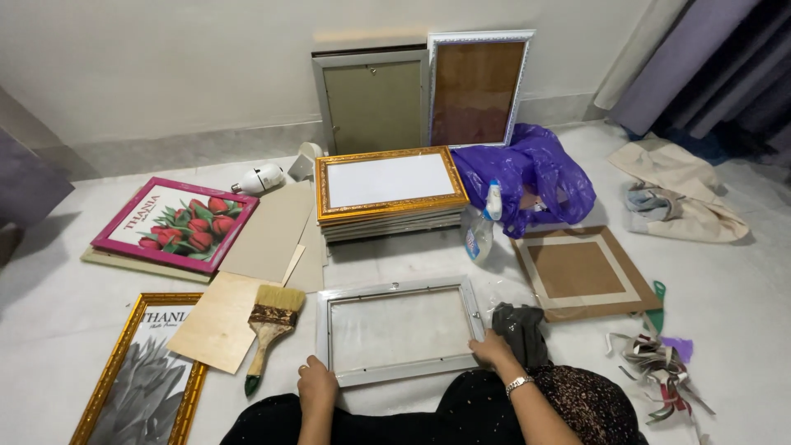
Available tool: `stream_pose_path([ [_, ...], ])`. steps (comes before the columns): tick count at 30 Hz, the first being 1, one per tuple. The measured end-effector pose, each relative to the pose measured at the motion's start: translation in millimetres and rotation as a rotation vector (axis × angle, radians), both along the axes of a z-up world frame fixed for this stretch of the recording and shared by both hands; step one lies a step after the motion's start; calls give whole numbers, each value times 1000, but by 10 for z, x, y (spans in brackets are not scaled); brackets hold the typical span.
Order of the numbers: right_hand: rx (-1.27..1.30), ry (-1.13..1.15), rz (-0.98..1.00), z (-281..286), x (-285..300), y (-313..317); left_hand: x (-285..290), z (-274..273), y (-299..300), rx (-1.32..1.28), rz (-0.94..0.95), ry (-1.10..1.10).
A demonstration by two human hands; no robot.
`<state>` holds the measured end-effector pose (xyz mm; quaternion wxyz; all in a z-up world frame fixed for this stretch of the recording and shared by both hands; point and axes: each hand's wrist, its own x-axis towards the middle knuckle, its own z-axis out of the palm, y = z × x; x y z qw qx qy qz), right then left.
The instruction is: Cleaning glass panes and assembling picture frames with artwork and backing boards.
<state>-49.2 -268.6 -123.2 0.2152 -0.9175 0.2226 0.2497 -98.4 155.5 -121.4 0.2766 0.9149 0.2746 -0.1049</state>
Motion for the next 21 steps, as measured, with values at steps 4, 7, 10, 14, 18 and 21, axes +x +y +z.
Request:
stream_pose_path([
  [4,299,-134,-252,-174,22,-93,15,14,-13,-21,35,-8],
  [7,288,-160,-230,-398,93,-170,61,289,59,121,219,-213],
  [10,272,-140,-230,-313,104,-142,255,597,387,207,520,-369],
  [14,231,-76,-232,-35,75,-40,397,305,965,172,622,-96],
  [18,170,-73,-169,-305,154,-121,418,99,832,-10,700,157],
  [21,119,-102,-151,-545,192,-203,410,63,753,-39,769,112],
])
